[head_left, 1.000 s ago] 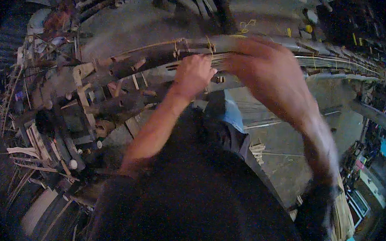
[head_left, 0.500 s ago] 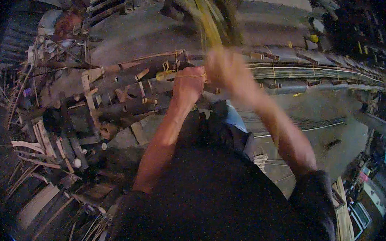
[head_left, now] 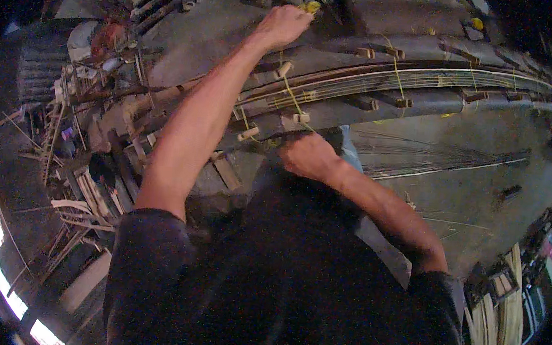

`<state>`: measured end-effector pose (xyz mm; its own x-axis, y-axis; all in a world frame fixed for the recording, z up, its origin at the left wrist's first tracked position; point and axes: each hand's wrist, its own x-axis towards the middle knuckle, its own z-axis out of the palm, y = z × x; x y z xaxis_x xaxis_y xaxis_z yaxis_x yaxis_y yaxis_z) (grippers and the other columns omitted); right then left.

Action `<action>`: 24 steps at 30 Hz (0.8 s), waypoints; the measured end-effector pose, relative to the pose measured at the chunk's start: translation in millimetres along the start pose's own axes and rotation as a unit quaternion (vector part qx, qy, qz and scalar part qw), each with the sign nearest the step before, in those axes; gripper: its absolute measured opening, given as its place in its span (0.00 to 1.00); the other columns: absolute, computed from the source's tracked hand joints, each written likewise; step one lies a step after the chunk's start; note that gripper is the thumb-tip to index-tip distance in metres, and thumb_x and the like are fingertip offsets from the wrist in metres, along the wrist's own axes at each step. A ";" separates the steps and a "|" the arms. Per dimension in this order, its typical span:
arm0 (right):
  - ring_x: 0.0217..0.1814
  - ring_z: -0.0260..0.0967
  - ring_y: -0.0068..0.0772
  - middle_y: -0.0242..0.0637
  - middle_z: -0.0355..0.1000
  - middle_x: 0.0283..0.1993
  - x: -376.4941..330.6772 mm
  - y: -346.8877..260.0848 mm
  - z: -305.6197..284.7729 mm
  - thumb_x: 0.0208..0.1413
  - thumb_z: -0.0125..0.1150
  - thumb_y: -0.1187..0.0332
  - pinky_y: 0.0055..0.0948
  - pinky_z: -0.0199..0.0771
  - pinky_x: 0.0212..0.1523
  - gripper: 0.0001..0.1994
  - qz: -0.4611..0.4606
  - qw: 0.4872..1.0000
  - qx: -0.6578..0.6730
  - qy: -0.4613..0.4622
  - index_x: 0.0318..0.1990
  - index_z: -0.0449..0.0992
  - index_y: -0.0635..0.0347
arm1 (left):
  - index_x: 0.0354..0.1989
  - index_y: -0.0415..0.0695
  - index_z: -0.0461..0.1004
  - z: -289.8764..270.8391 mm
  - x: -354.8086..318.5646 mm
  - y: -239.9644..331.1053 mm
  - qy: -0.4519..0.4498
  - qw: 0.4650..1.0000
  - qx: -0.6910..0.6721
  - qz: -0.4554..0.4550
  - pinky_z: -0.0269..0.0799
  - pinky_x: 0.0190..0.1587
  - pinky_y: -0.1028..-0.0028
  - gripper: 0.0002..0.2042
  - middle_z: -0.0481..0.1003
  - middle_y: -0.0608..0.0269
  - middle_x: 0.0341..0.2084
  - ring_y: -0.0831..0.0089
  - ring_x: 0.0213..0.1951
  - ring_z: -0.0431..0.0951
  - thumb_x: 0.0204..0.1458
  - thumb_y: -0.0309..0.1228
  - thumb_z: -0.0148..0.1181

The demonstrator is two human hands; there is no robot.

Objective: The person repeatedly ties thin bamboo rods to a horizontal metal rail using yellow string. They pull string from a spool, wrap it around the rods and rail, and tie knots to secure the rods in place.

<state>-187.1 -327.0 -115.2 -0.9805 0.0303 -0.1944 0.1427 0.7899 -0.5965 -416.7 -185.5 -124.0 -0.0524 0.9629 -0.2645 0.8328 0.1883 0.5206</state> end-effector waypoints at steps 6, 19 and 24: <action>0.38 0.70 0.36 0.39 0.67 0.48 -36.9 -63.8 20.6 0.54 0.61 0.67 0.32 0.72 0.43 0.22 0.112 0.845 0.495 0.168 0.57 0.67 0.56 | 0.43 0.45 0.77 -63.4 -65.2 -37.4 0.096 0.993 0.037 0.062 0.70 0.48 0.59 0.21 0.78 0.52 0.39 0.52 0.44 0.77 0.57 0.50 0.49; 0.41 0.74 0.40 0.42 0.74 0.42 145.0 -106.1 -188.0 0.51 0.59 0.67 0.37 0.73 0.38 0.08 -0.118 0.962 -0.153 0.193 0.34 0.78 0.61 | 0.33 0.45 0.77 32.2 -212.9 -52.4 0.246 0.966 0.014 0.085 0.74 0.37 0.57 0.12 0.77 0.50 0.28 0.52 0.31 0.78 0.54 0.40 0.56; 0.35 0.75 0.51 0.47 0.76 0.33 164.3 -27.8 -159.6 0.57 0.50 0.53 0.46 0.74 0.39 0.20 0.238 0.970 -0.055 -0.002 0.35 0.78 0.63 | 0.28 0.44 0.78 29.6 -219.3 -49.5 0.210 0.976 0.029 0.058 0.74 0.32 0.56 0.09 0.76 0.48 0.24 0.50 0.29 0.78 0.53 0.34 0.54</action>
<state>-373.7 -246.2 -6.3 -0.8069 0.4045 -0.4305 0.5628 0.7477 -0.3523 -430.1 -411.7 -115.7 -0.1661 0.9737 0.1559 0.8761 0.0732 0.4765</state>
